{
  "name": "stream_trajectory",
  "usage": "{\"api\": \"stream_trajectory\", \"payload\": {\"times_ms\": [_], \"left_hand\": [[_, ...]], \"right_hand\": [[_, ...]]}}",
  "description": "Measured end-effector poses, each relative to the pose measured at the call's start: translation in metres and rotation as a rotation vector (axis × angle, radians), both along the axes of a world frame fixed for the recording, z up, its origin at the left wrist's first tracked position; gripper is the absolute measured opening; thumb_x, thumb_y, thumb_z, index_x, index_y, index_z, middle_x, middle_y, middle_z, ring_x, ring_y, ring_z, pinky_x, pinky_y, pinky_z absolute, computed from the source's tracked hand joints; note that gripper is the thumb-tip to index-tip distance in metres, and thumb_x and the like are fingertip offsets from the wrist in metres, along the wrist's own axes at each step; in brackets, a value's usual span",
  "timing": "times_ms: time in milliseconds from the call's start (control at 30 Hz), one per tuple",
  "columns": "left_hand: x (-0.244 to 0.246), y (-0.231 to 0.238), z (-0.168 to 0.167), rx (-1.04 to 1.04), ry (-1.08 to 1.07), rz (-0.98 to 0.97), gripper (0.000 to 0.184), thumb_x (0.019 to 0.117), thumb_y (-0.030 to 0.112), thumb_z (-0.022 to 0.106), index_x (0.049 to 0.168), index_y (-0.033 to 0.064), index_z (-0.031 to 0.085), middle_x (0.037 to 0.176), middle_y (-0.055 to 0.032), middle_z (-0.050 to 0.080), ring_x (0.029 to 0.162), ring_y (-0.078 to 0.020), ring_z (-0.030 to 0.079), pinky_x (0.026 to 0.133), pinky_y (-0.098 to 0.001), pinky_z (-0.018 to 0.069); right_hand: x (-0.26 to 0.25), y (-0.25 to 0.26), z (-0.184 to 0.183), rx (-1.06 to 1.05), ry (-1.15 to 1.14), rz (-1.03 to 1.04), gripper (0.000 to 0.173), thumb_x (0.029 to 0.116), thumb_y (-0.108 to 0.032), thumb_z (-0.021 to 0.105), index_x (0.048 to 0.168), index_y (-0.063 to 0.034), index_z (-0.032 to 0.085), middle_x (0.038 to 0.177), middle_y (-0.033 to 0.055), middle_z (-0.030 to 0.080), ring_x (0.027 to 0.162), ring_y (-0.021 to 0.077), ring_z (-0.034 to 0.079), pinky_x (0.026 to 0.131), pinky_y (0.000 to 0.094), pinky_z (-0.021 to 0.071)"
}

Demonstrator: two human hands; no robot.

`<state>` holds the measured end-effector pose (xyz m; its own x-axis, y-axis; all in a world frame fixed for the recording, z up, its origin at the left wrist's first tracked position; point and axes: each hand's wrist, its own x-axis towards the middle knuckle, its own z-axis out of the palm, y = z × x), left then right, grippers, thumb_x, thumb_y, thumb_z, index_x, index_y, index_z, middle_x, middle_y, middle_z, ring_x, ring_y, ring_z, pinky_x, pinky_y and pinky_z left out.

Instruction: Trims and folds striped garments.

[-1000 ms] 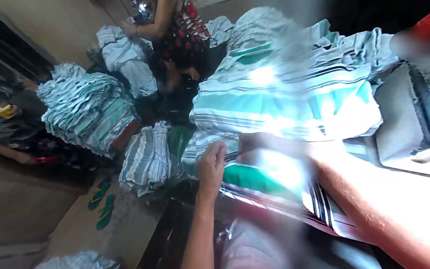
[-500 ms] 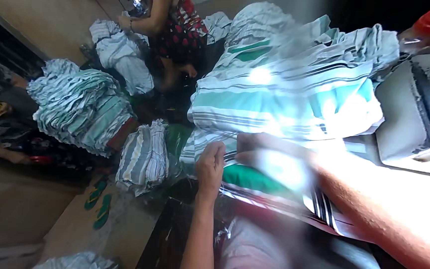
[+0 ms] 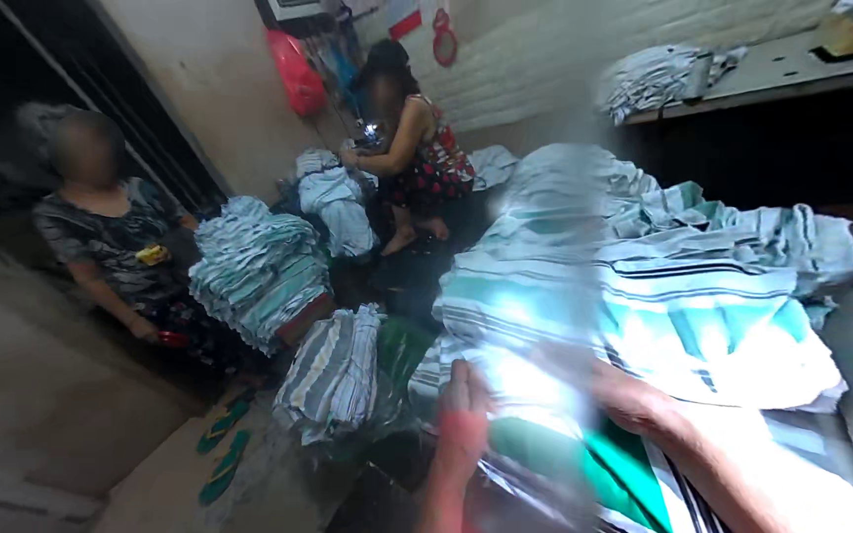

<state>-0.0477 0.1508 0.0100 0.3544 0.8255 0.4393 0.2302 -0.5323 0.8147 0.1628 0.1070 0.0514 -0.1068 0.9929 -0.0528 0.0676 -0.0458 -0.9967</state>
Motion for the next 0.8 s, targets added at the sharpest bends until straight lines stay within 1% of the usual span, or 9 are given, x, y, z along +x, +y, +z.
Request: {"api": "stream_trajectory", "payload": {"times_ms": [133, 233, 300, 367, 433, 600, 667, 800], "left_hand": [[-0.004, 0.004, 0.0, -0.081, -0.104, -0.071, 0.031, 0.1103, 0.014, 0.036, 0.1, -0.0041, 0.059, 0.077, -0.0044, 0.065, 0.064, -0.01, 0.064, 0.063, -0.028, 0.0575], [-0.008, 0.002, 0.002, -0.083, -0.141, -0.136, 0.026, 0.109, 0.011, 0.041, 0.104, -0.0067, 0.06, 0.086, -0.0074, 0.067, 0.07, -0.011, 0.065, 0.069, -0.0295, 0.0589], [-0.011, -0.008, 0.007, -0.067, -0.133, -0.148, 0.022, 0.1072, 0.007, 0.043, 0.107, -0.0085, 0.058, 0.09, -0.0095, 0.066, 0.074, -0.0115, 0.065, 0.072, -0.03, 0.0585], [-0.017, -0.022, 0.011, -0.045, -0.086, -0.144, 0.02, 0.1069, 0.007, 0.045, 0.11, -0.0084, 0.058, 0.092, -0.011, 0.066, 0.076, -0.0124, 0.065, 0.073, -0.03, 0.0577], [-0.024, -0.036, 0.012, -0.041, -0.074, -0.129, 0.019, 0.1069, 0.007, 0.046, 0.11, -0.007, 0.058, 0.089, -0.0105, 0.066, 0.073, -0.0117, 0.064, 0.071, -0.0288, 0.0563], [-0.049, -0.053, -0.001, -0.078, -0.088, -0.102, 0.019, 0.1062, 0.008, 0.049, 0.113, -0.0076, 0.058, 0.094, -0.0116, 0.068, 0.074, -0.0129, 0.066, 0.071, -0.0304, 0.0585], [-0.059, -0.054, -0.01, -0.094, -0.079, -0.086, 0.019, 0.1063, 0.009, 0.049, 0.113, -0.0068, 0.058, 0.093, -0.0113, 0.067, 0.073, -0.013, 0.065, 0.07, -0.0302, 0.0583], [-0.073, -0.06, -0.027, -0.12, -0.066, -0.045, 0.02, 0.1069, 0.009, 0.046, 0.112, -0.007, 0.057, 0.096, -0.0119, 0.067, 0.073, -0.013, 0.066, 0.07, -0.0302, 0.0586]], "right_hand": [[0.001, 0.006, -0.004, 0.008, 0.007, 0.016, 0.009, 0.1017, -0.019, 0.06, 0.105, -0.011, 0.058, 0.072, -0.0031, 0.061, 0.051, 0.0021, 0.048, 0.046, 0.0175, 0.0368], [-0.001, 0.002, -0.004, 0.007, -0.001, -0.021, 0.007, 0.1017, -0.016, 0.059, 0.105, -0.0098, 0.059, 0.072, -0.0013, 0.061, 0.05, 0.003, 0.047, 0.045, 0.0176, 0.0362], [-0.002, 0.0, -0.007, 0.029, -0.013, -0.042, 0.007, 0.1, -0.017, 0.058, 0.104, -0.0113, 0.06, 0.07, -0.0022, 0.061, 0.049, 0.0025, 0.047, 0.044, 0.0169, 0.0363], [0.001, 0.004, -0.015, 0.058, -0.005, -0.039, 0.009, 0.0969, -0.021, 0.061, 0.102, -0.0137, 0.061, 0.068, -0.003, 0.062, 0.047, 0.0023, 0.049, 0.042, 0.017, 0.0375], [0.004, 0.008, -0.021, 0.072, 0.005, -0.022, 0.008, 0.0959, -0.021, 0.062, 0.1, -0.0145, 0.061, 0.067, -0.0037, 0.062, 0.046, 0.002, 0.049, 0.042, 0.0172, 0.0377], [0.009, 0.01, -0.025, 0.07, -0.013, -0.006, 0.007, 0.096, -0.02, 0.062, 0.101, -0.015, 0.06, 0.068, -0.0044, 0.062, 0.047, 0.002, 0.049, 0.042, 0.0179, 0.0382], [0.01, 0.012, -0.027, 0.075, -0.006, -0.004, 0.008, 0.0956, -0.02, 0.063, 0.101, -0.015, 0.06, 0.067, -0.0044, 0.062, 0.047, 0.0019, 0.049, 0.042, 0.0179, 0.0381], [0.011, 0.012, -0.028, 0.087, -0.001, 0.015, 0.006, 0.0963, -0.017, 0.062, 0.1, -0.0145, 0.059, 0.067, -0.005, 0.062, 0.047, 0.0015, 0.049, 0.042, 0.0179, 0.0386]]}}
